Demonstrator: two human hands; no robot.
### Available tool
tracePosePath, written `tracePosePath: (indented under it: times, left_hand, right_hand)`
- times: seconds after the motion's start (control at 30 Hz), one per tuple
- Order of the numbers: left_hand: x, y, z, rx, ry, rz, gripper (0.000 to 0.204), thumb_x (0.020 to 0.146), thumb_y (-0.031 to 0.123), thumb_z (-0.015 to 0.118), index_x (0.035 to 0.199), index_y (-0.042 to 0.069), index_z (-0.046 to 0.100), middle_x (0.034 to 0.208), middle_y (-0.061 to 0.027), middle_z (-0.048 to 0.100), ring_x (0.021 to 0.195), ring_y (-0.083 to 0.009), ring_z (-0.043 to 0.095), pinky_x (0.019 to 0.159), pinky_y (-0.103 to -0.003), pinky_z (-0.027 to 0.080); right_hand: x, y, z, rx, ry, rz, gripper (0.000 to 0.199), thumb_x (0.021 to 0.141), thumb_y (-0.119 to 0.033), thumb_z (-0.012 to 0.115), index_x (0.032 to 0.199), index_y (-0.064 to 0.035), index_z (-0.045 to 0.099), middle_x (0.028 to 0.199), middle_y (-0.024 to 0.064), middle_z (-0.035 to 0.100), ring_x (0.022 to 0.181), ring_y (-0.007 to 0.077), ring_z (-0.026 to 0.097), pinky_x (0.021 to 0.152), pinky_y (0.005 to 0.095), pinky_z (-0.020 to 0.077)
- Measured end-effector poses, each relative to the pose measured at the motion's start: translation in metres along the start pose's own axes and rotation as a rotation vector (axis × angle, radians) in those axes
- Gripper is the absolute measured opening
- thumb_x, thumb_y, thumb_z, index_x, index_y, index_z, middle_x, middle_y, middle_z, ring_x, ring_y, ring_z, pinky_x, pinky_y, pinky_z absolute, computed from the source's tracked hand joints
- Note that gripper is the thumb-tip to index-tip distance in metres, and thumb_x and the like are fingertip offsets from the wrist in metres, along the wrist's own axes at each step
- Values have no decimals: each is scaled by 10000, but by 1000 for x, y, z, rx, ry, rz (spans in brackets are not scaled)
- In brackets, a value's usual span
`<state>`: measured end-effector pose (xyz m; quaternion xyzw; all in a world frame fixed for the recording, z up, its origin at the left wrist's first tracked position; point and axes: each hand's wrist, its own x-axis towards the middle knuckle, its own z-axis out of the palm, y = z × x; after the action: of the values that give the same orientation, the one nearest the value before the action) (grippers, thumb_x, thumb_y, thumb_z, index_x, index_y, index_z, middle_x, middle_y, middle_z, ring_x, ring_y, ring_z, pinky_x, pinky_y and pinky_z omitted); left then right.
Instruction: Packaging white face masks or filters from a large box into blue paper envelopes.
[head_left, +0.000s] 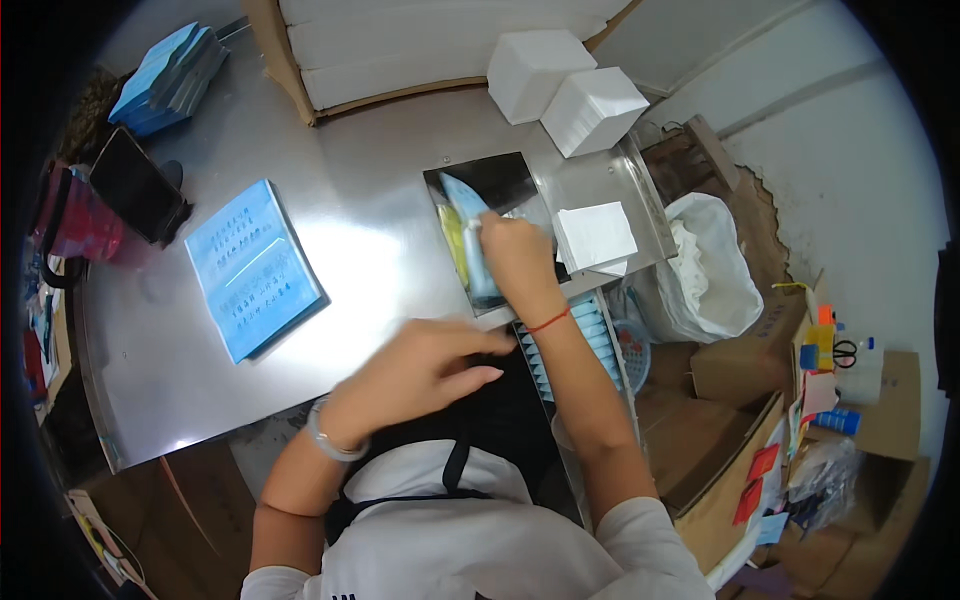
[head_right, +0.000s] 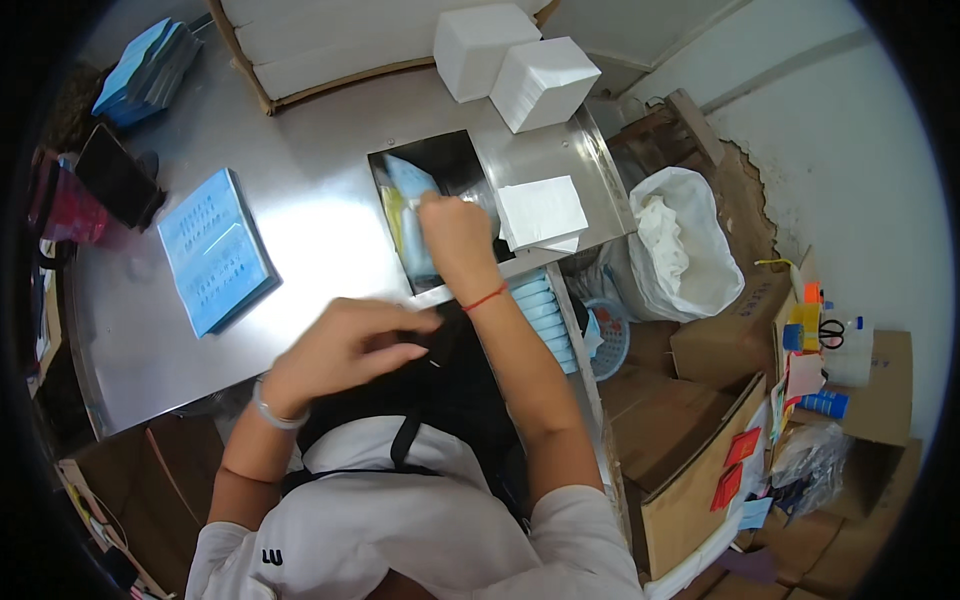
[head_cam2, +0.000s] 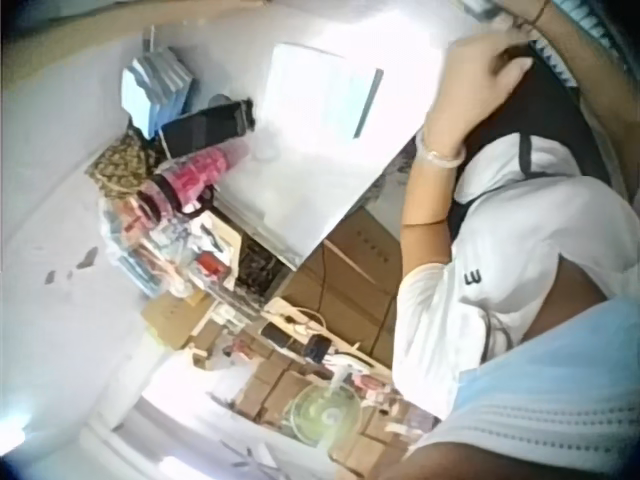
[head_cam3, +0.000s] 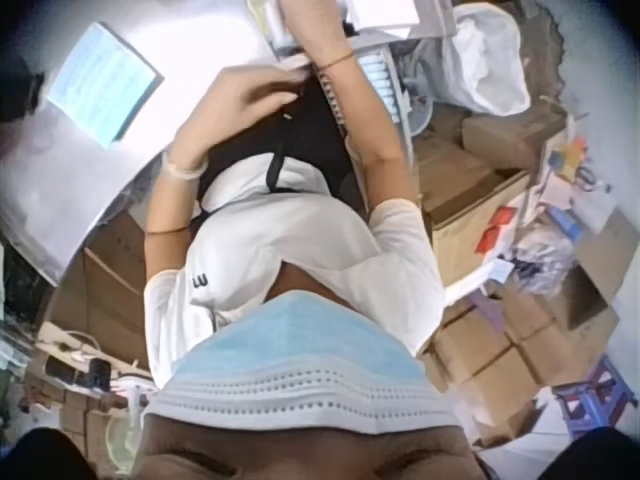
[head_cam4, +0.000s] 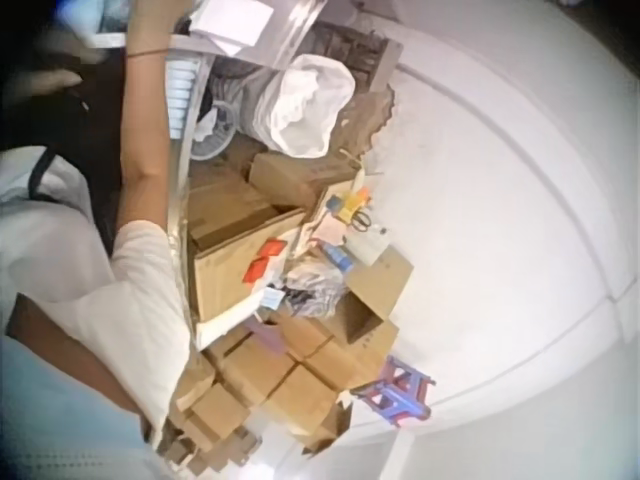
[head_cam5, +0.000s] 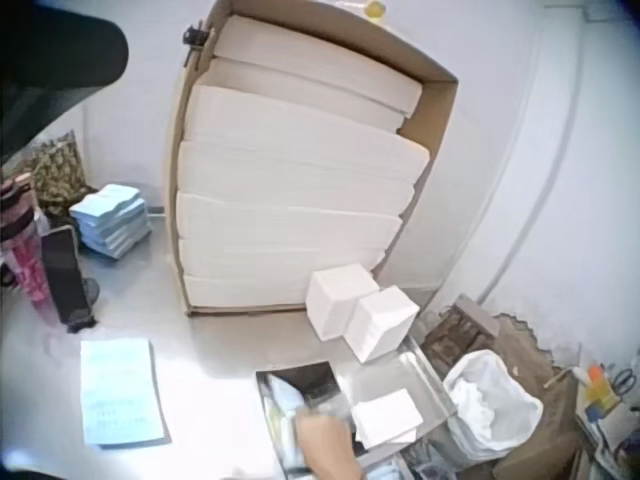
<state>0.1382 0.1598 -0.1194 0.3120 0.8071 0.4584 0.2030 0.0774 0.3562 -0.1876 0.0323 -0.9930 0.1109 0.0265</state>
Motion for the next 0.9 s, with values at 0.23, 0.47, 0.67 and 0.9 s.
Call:
tracePosePath:
  times: [0.23,0.47,0.67,0.9]
  left_hand:
    - [-54,-72,-40,890,536,-200,553,863,401,689,1267,61,528,1519,-293,311,1392,-460,313,1136,-612,185]
    - [-73,-102,-64,925,747,-428,325,848,128,726,1092,52,525,1239,-209,521,1152,-375,508,966,-496,393]
    - [-24,-51,-16,638,572,27,223,841,146,725,944,30,565,1210,-213,520,1158,-401,499,950,-495,425]
    - [-5,-54,25,608,406,141,404,741,152,755,1101,32,615,1330,-243,481,1208,-402,466,950,-506,380]
  right_hand:
    - [-54,17,-31,70,710,50,149,870,-91,658,972,18,674,874,114,617,872,297,603,820,412,509]
    - [-57,42,-24,93,578,84,234,841,-41,665,1061,37,682,964,130,572,896,316,568,883,430,462]
    - [-64,65,-44,163,478,-25,312,765,46,628,1074,39,674,1059,142,585,1004,341,543,885,411,460]
    - [-88,-5,-41,184,511,-390,399,682,-35,693,1081,-44,697,1139,158,640,1071,336,602,929,476,478]
